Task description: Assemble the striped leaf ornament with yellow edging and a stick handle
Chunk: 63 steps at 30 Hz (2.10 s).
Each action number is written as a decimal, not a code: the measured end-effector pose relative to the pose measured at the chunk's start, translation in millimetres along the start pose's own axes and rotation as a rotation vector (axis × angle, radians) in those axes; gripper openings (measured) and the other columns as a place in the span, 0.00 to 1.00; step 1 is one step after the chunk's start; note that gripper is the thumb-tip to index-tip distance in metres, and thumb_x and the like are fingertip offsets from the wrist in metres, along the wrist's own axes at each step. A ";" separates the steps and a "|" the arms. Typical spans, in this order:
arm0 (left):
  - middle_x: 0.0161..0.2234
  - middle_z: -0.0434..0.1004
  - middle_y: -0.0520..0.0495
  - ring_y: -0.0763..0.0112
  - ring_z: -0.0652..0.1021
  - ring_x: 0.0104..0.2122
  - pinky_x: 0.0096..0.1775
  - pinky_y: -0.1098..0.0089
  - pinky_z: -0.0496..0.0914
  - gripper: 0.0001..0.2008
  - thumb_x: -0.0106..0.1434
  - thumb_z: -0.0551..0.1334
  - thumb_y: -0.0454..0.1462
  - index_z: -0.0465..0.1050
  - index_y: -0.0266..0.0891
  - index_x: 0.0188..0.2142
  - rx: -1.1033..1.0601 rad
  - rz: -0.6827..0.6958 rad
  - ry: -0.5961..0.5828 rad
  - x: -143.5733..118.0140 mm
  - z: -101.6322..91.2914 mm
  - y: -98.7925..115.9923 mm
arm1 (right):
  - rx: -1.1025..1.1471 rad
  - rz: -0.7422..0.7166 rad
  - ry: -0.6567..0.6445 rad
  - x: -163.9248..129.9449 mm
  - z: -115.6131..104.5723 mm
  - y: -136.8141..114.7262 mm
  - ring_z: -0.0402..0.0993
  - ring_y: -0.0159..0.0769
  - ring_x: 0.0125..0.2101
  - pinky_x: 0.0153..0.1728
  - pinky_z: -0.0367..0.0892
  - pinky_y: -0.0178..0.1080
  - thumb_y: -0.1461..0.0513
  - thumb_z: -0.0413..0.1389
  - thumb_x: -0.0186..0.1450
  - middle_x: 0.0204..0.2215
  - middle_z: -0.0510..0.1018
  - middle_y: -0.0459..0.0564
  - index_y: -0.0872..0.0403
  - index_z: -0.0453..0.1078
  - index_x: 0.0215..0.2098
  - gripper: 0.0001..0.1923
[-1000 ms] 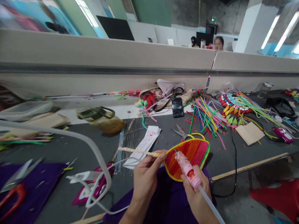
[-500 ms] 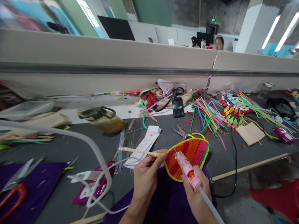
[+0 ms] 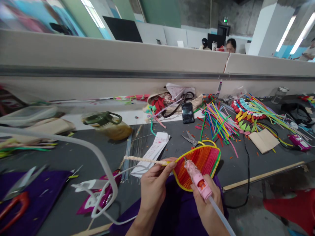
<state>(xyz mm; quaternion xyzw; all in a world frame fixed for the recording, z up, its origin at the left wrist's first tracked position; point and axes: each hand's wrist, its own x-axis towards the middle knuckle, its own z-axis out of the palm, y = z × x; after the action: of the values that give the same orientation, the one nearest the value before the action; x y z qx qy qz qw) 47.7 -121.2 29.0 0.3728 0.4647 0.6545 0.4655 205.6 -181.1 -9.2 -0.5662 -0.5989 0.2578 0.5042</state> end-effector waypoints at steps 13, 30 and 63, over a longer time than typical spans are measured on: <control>0.31 0.82 0.46 0.67 0.78 0.32 0.37 0.71 0.73 0.06 0.52 0.72 0.38 0.81 0.38 0.28 -0.004 0.009 -0.013 -1.4 -0.3 -0.4 | -0.027 -0.032 -0.022 -0.4 -4.0 -16.1 0.79 0.37 0.28 0.34 0.75 0.34 0.55 0.55 0.67 0.24 0.79 0.48 0.52 0.76 0.39 0.12; 0.31 0.80 0.47 0.68 0.77 0.33 0.36 0.73 0.72 0.05 0.53 0.71 0.37 0.81 0.38 0.29 -0.014 0.031 -0.031 -1.0 -0.9 -0.9 | -0.011 -0.024 0.030 -5.2 5.0 -5.1 0.78 0.38 0.27 0.34 0.74 0.35 0.53 0.56 0.66 0.24 0.79 0.49 0.53 0.76 0.39 0.13; 0.29 0.79 0.49 0.72 0.75 0.30 0.33 0.76 0.70 0.07 0.53 0.72 0.38 0.81 0.38 0.30 -0.002 0.029 -0.021 -0.3 -3.0 -5.2 | 0.003 -0.046 -0.052 -6.7 7.4 -10.9 0.70 0.31 0.21 0.28 0.70 0.30 0.54 0.52 0.68 0.20 0.73 0.45 0.53 0.71 0.30 0.14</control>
<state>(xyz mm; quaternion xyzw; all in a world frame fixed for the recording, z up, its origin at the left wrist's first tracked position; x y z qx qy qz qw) 46.4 -121.5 23.1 0.3860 0.4536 0.6576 0.4613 193.4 -187.9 -4.4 -0.5445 -0.6244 0.2616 0.4951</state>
